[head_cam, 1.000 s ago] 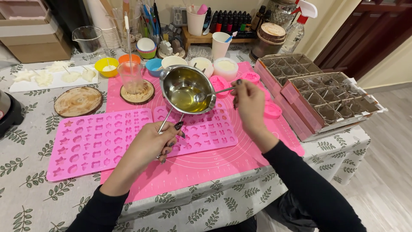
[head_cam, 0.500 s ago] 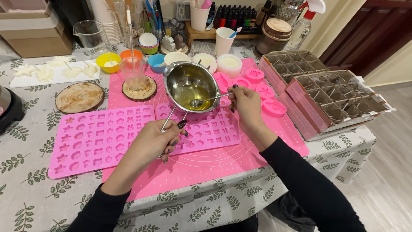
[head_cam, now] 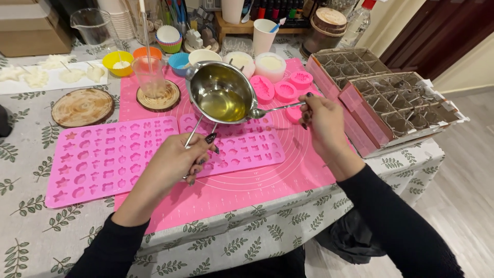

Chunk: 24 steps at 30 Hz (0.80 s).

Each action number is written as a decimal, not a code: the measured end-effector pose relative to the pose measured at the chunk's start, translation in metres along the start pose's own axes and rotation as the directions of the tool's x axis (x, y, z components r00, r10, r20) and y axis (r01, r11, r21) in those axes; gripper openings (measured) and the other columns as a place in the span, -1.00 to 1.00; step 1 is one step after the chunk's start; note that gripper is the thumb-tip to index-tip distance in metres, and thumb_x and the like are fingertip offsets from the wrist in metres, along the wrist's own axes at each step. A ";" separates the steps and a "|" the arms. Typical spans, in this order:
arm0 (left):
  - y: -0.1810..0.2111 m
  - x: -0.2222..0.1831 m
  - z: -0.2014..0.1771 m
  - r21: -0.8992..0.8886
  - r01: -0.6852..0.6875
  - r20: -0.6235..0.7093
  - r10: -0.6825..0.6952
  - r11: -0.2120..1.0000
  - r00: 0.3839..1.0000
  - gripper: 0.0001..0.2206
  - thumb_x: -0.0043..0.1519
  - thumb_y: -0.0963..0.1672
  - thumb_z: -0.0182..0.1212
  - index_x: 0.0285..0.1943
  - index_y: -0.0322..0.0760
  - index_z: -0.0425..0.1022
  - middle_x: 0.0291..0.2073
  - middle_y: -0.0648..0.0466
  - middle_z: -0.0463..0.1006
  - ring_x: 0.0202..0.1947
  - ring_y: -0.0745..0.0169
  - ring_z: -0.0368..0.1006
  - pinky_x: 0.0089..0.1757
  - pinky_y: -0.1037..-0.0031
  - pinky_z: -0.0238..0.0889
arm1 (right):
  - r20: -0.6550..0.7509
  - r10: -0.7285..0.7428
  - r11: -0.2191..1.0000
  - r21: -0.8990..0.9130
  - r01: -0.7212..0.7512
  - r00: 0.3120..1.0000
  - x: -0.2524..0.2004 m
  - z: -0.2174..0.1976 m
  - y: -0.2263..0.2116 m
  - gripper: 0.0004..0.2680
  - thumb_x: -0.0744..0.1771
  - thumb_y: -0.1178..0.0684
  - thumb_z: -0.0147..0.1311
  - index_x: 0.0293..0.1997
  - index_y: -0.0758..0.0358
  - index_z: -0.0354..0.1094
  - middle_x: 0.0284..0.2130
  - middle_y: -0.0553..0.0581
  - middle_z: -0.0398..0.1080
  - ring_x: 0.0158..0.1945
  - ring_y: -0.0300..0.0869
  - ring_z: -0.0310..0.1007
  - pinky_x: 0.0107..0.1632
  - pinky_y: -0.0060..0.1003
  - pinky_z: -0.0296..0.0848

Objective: The person is pouring melted wax from a small pot into a silicone heart-shaped mold using a spoon.

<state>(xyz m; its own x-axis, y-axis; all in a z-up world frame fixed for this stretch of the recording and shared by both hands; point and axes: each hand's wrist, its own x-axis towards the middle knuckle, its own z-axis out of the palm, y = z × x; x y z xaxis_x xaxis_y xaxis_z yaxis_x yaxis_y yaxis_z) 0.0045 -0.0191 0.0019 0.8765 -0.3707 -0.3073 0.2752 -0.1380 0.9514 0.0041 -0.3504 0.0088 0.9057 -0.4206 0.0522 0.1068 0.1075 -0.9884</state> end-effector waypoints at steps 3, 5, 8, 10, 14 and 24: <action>0.001 0.000 0.001 -0.005 0.019 -0.008 -0.019 1.000 1.000 -0.80 0.28 -0.11 0.17 -0.19 -0.41 0.57 -0.62 0.18 0.27 -0.70 0.42 0.17 -0.68 0.51 0.06 | -0.025 -0.006 1.000 -0.015 0.006 1.000 -0.009 -0.019 0.003 -0.86 0.39 0.14 -0.03 -0.16 0.42 0.43 -0.48 0.02 0.37 -0.49 -0.32 0.24 -0.39 -0.41 0.28; 0.000 -0.001 0.001 -0.007 0.010 -0.002 -0.010 1.000 1.000 -0.80 0.28 -0.11 0.17 -0.19 -0.40 0.57 -0.62 0.18 0.27 -0.69 0.42 0.17 -0.68 0.51 0.06 | -0.046 -0.003 0.999 -0.049 0.000 0.999 -0.015 -0.028 0.007 -0.85 0.39 0.13 -0.03 -0.16 0.41 0.43 -0.48 0.01 0.37 -0.49 -0.32 0.25 -0.39 -0.42 0.27; 0.001 -0.003 0.001 -0.011 -0.001 0.005 0.001 1.000 1.000 -0.80 0.28 -0.12 0.17 -0.19 -0.42 0.56 -0.61 0.17 0.27 -0.68 0.42 0.16 -0.67 0.50 0.05 | -0.085 -0.014 0.994 -0.108 0.005 0.996 -0.020 -0.037 0.016 -0.84 0.40 0.11 -0.03 -0.18 0.41 0.44 -0.48 0.01 0.36 -0.49 -0.33 0.24 -0.39 -0.42 0.26; 0.001 -0.003 0.001 -0.016 0.001 0.008 0.000 1.000 1.000 -0.80 0.28 -0.12 0.17 -0.19 -0.44 0.55 -0.61 0.17 0.27 -0.68 0.42 0.16 -0.67 0.51 0.04 | -0.105 -0.027 0.991 -0.136 0.013 0.994 -0.022 -0.041 0.021 -0.83 0.40 0.11 -0.03 -0.19 0.42 0.45 -0.48 0.01 0.35 -0.49 -0.33 0.23 -0.39 -0.42 0.26; 0.002 -0.005 0.002 -0.010 -0.009 0.005 0.009 1.000 1.000 -0.78 0.29 -0.10 0.16 -0.19 -0.43 0.55 -0.61 0.17 0.27 -0.68 0.42 0.16 -0.67 0.50 0.06 | -0.120 -0.049 0.985 -0.171 0.028 0.992 -0.026 -0.044 0.024 -0.83 0.39 0.11 -0.04 -0.19 0.42 0.46 -0.47 0.01 0.36 -0.49 -0.32 0.26 -0.39 -0.41 0.28; -0.001 -0.005 0.000 -0.015 -0.033 0.027 0.034 0.999 0.999 -0.77 0.29 -0.10 0.16 -0.19 -0.45 0.55 -0.62 0.17 0.25 -0.68 0.42 0.16 -0.67 0.51 0.05 | -0.151 -0.182 0.955 -0.263 0.138 0.972 -0.044 -0.033 0.014 -0.82 0.42 0.08 -0.06 -0.17 0.37 0.46 -0.48 -0.02 0.34 -0.54 -0.39 0.22 -0.49 -0.46 0.20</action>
<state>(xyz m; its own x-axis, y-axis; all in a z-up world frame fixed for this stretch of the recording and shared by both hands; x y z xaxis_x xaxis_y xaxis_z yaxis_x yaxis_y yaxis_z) 0.0002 -0.0173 0.0023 0.8744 -0.3995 -0.2754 0.2517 -0.1117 0.9613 -0.0478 -0.3605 -0.0122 0.7985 -0.5645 0.2094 0.1195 -0.1923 -0.9740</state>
